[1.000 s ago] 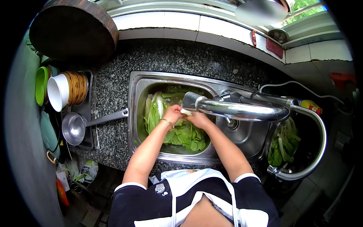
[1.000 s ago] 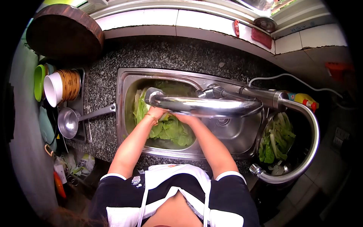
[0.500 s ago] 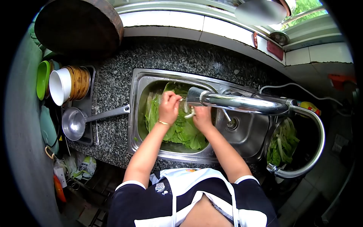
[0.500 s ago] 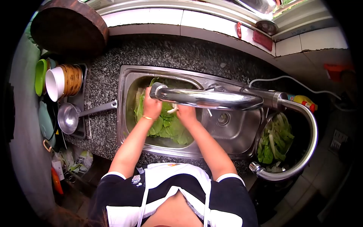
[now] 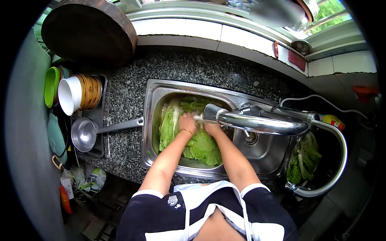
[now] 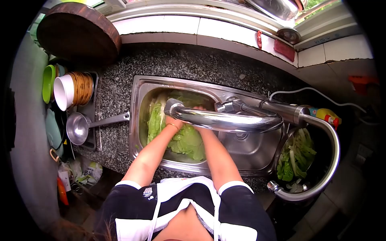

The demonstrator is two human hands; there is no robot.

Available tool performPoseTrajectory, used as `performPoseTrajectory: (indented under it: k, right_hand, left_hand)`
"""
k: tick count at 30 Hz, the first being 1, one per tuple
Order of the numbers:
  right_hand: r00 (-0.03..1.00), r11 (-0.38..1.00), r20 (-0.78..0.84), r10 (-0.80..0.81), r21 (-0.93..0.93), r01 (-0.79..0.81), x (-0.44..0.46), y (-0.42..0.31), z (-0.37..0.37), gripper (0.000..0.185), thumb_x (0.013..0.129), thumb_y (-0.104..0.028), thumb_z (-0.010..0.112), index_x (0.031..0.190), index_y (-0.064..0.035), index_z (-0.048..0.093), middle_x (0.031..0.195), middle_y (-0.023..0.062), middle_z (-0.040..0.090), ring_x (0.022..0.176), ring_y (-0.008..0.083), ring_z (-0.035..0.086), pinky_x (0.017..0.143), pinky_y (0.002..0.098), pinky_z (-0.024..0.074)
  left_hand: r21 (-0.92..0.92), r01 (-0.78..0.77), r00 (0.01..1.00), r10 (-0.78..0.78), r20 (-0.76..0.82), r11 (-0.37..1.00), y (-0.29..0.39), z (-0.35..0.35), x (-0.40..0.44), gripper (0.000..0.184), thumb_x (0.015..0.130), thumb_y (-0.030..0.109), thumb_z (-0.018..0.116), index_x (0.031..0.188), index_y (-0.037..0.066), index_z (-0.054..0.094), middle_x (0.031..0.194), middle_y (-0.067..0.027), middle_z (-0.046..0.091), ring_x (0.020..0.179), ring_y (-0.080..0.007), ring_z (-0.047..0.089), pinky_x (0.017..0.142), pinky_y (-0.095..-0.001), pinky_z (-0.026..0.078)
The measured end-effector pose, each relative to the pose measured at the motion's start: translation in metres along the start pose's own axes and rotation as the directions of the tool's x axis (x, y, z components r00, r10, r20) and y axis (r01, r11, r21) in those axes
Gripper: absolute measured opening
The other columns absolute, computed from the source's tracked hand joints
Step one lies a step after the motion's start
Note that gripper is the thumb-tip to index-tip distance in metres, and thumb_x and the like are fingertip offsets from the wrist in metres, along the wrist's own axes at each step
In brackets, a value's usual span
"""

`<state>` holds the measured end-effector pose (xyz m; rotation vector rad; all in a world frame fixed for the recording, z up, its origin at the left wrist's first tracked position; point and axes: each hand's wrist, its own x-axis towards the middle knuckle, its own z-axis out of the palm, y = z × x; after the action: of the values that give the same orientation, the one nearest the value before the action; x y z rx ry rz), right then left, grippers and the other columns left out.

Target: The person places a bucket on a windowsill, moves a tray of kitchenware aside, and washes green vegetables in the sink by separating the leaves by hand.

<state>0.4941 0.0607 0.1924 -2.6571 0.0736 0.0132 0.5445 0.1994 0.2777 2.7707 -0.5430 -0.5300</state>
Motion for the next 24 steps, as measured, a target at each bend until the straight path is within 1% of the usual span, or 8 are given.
performPoseTrajectory:
  k: [4,8,11,13,15,17,20,24]
  right_hand:
    - [0.98,0.841,0.188,0.057,0.52,-0.149,-0.015,-0.044,-0.093,0.028,0.076,-0.016,0.057,0.101,-0.0026,0.053,0.101,0.0159,0.053,0.094,0.0288,0.051,0.084,0.0385,0.0392]
    - [0.928,0.391,0.333,0.165,0.842,-0.371,-0.037,-0.072,-0.155,0.024,0.07,-0.005,0.061,0.094,-0.0036,0.057,0.1,0.0129,0.054,0.094,0.0265,0.053,0.083,0.0309,0.0404]
    - [0.931,0.525,0.297,0.211,0.769,-0.365,-0.049,-0.078,-0.194,0.019,0.071,-0.003,0.065,0.087,-0.0038,0.054,0.096,0.0083,0.05,0.092,0.0212,0.052,0.081,0.0296,0.0402]
    - [0.98,0.631,0.128,0.154,0.75,-0.197,-0.071,-0.063,-0.177,0.015,0.077,-0.006,0.063,0.086,-0.0037,0.052,0.096,0.0067,0.05,0.089,0.0163,0.052,0.079,0.0286,0.0415]
    - [0.944,0.313,0.261,0.2,0.896,-0.314,-0.079,-0.065,-0.185,0.018,0.077,-0.007,0.062,0.092,-0.0038,0.052,0.092,0.0049,0.056,0.089,0.0129,0.053,0.078,0.0263,0.0411]
    - [0.926,0.251,0.304,0.224,0.9,-0.356,-0.08,-0.074,-0.2,0.015,0.079,-0.004,0.06,0.091,-0.0041,0.052,0.088,0.0038,0.055,0.081,0.0104,0.052,0.075,0.0244,0.0413]
    - [0.917,0.317,0.331,0.221,0.865,-0.388,-0.084,-0.075,-0.206,0.011,0.081,-0.008,0.06,0.086,-0.0039,0.051,0.085,0.0042,0.055,0.078,0.0087,0.05,0.073,0.0238,0.0415]
    - [0.912,0.346,0.341,0.227,0.847,-0.403,-0.087,-0.075,-0.206,0.012,0.077,-0.001,0.059,0.085,-0.0046,0.05,0.08,0.0005,0.053,0.075,0.0073,0.048,0.07,0.0225,0.0405]
  left_hand:
    - [-0.521,-0.069,0.961,-0.083,-0.264,0.85,0.038,-0.021,-0.027,0.011,0.073,0.001,0.05,0.082,0.0,0.057,0.089,-0.013,0.058,0.082,-0.0274,0.058,0.072,-0.0362,0.046]
    - [-0.913,-0.058,0.998,-0.013,-0.069,0.404,0.069,-0.093,-0.06,0.013,0.07,0.001,0.061,0.083,0.0,0.059,0.082,-0.0094,0.057,0.075,-0.0158,0.057,0.068,-0.0259,0.047]
    - [-0.971,0.105,0.979,0.147,0.138,0.213,0.057,-0.097,-0.044,0.015,0.071,0.002,0.063,0.085,0.0,0.061,0.081,-0.0098,0.06,0.075,-0.0163,0.058,0.069,-0.0259,0.047]
    - [-0.739,-0.247,0.969,0.141,-0.203,0.627,0.051,-0.074,-0.015,0.015,0.074,0.006,0.058,0.088,0.004,0.061,0.085,-0.0127,0.061,0.075,-0.0269,0.06,0.069,-0.0315,0.048]
    - [-0.682,-0.181,0.975,0.039,-0.219,0.708,0.042,-0.028,0.022,0.016,0.075,0.012,0.055,0.089,0.005,0.06,0.088,-0.0135,0.061,0.08,-0.0305,0.058,0.072,-0.0355,0.047]
    - [-0.097,-0.189,0.963,0.204,0.175,0.977,0.039,-0.002,0.051,0.035,0.082,0.024,0.046,0.113,0.008,0.049,0.115,-0.0122,0.053,0.103,-0.0289,0.051,0.087,-0.0378,0.041]
    - [-0.078,-0.494,0.847,0.5,0.18,0.866,0.055,-0.042,0.043,0.036,0.082,0.03,0.042,0.11,0.01,0.05,0.119,-0.012,0.049,0.105,-0.029,0.049,0.086,-0.041,0.041]
    - [-0.085,-0.214,0.839,0.228,0.494,0.973,0.02,0.03,0.07,0.037,0.078,0.026,0.044,0.11,0.009,0.051,0.117,-0.0125,0.049,0.103,-0.0318,0.049,0.081,-0.0454,0.041]
